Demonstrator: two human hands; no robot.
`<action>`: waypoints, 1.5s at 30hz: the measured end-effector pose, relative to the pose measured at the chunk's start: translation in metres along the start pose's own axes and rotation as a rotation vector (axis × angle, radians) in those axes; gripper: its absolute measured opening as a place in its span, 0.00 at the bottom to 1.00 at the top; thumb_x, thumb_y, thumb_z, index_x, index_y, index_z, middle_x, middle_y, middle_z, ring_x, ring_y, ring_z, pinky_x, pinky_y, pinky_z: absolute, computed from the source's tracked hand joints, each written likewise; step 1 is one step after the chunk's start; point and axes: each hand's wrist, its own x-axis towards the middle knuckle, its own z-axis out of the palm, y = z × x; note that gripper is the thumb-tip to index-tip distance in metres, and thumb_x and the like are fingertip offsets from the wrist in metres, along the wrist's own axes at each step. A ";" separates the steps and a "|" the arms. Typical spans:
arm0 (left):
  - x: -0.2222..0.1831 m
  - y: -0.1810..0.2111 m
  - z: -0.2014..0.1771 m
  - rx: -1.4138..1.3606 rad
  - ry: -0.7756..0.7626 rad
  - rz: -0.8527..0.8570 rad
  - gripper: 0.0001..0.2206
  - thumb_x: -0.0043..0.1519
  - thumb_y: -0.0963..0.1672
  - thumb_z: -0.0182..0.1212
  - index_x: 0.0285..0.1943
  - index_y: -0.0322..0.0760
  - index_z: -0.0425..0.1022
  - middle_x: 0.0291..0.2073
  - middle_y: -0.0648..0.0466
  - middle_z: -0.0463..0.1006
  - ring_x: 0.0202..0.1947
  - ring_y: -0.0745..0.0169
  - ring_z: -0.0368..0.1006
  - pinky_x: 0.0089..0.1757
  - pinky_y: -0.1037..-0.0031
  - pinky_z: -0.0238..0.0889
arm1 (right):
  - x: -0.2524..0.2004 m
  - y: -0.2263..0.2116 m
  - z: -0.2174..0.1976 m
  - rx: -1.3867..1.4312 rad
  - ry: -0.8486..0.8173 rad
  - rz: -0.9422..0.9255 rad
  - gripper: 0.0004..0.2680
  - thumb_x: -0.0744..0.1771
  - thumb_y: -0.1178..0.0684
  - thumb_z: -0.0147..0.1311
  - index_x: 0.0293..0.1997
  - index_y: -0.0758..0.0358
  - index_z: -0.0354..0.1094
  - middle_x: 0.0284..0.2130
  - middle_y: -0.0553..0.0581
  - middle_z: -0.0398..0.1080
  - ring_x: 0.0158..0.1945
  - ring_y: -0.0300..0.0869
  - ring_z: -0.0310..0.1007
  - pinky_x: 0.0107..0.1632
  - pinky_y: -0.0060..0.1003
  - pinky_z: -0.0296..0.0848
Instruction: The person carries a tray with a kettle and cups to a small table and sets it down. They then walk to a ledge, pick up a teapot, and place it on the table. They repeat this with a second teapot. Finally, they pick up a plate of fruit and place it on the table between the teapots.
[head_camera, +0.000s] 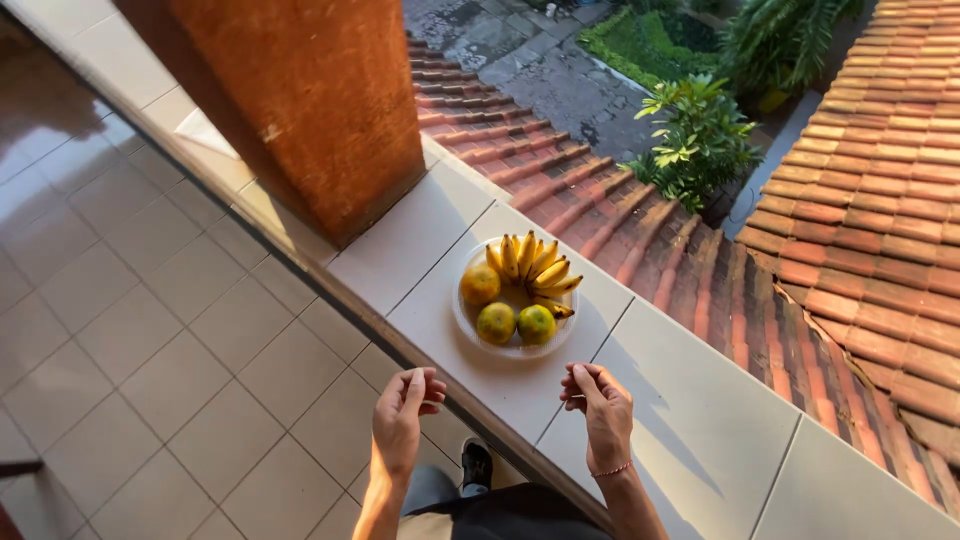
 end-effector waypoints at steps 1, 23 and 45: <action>0.010 0.007 0.006 0.007 -0.015 -0.004 0.16 0.69 0.48 0.50 0.44 0.30 0.79 0.33 0.52 0.82 0.35 0.66 0.77 0.40 0.74 0.71 | 0.008 -0.001 0.004 0.007 0.016 0.000 0.09 0.69 0.53 0.53 0.43 0.70 0.75 0.30 0.56 0.75 0.31 0.38 0.72 0.35 0.33 0.70; 0.202 0.035 0.049 0.477 -0.405 -0.106 0.25 0.65 0.50 0.53 0.68 0.31 0.68 0.60 0.45 0.75 0.61 0.54 0.71 0.59 0.67 0.62 | 0.051 0.019 0.052 -0.112 0.364 0.058 0.12 0.69 0.50 0.53 0.50 0.71 0.75 0.31 0.51 0.75 0.34 0.34 0.72 0.40 0.30 0.73; 0.226 0.048 0.062 0.804 -0.627 -0.128 0.14 0.69 0.50 0.51 0.52 0.37 0.69 0.42 0.49 0.79 0.39 0.57 0.76 0.41 0.63 0.71 | 0.039 0.034 0.090 0.024 0.629 -0.065 0.09 0.69 0.54 0.55 0.49 0.70 0.73 0.34 0.49 0.75 0.37 0.30 0.70 0.42 0.25 0.70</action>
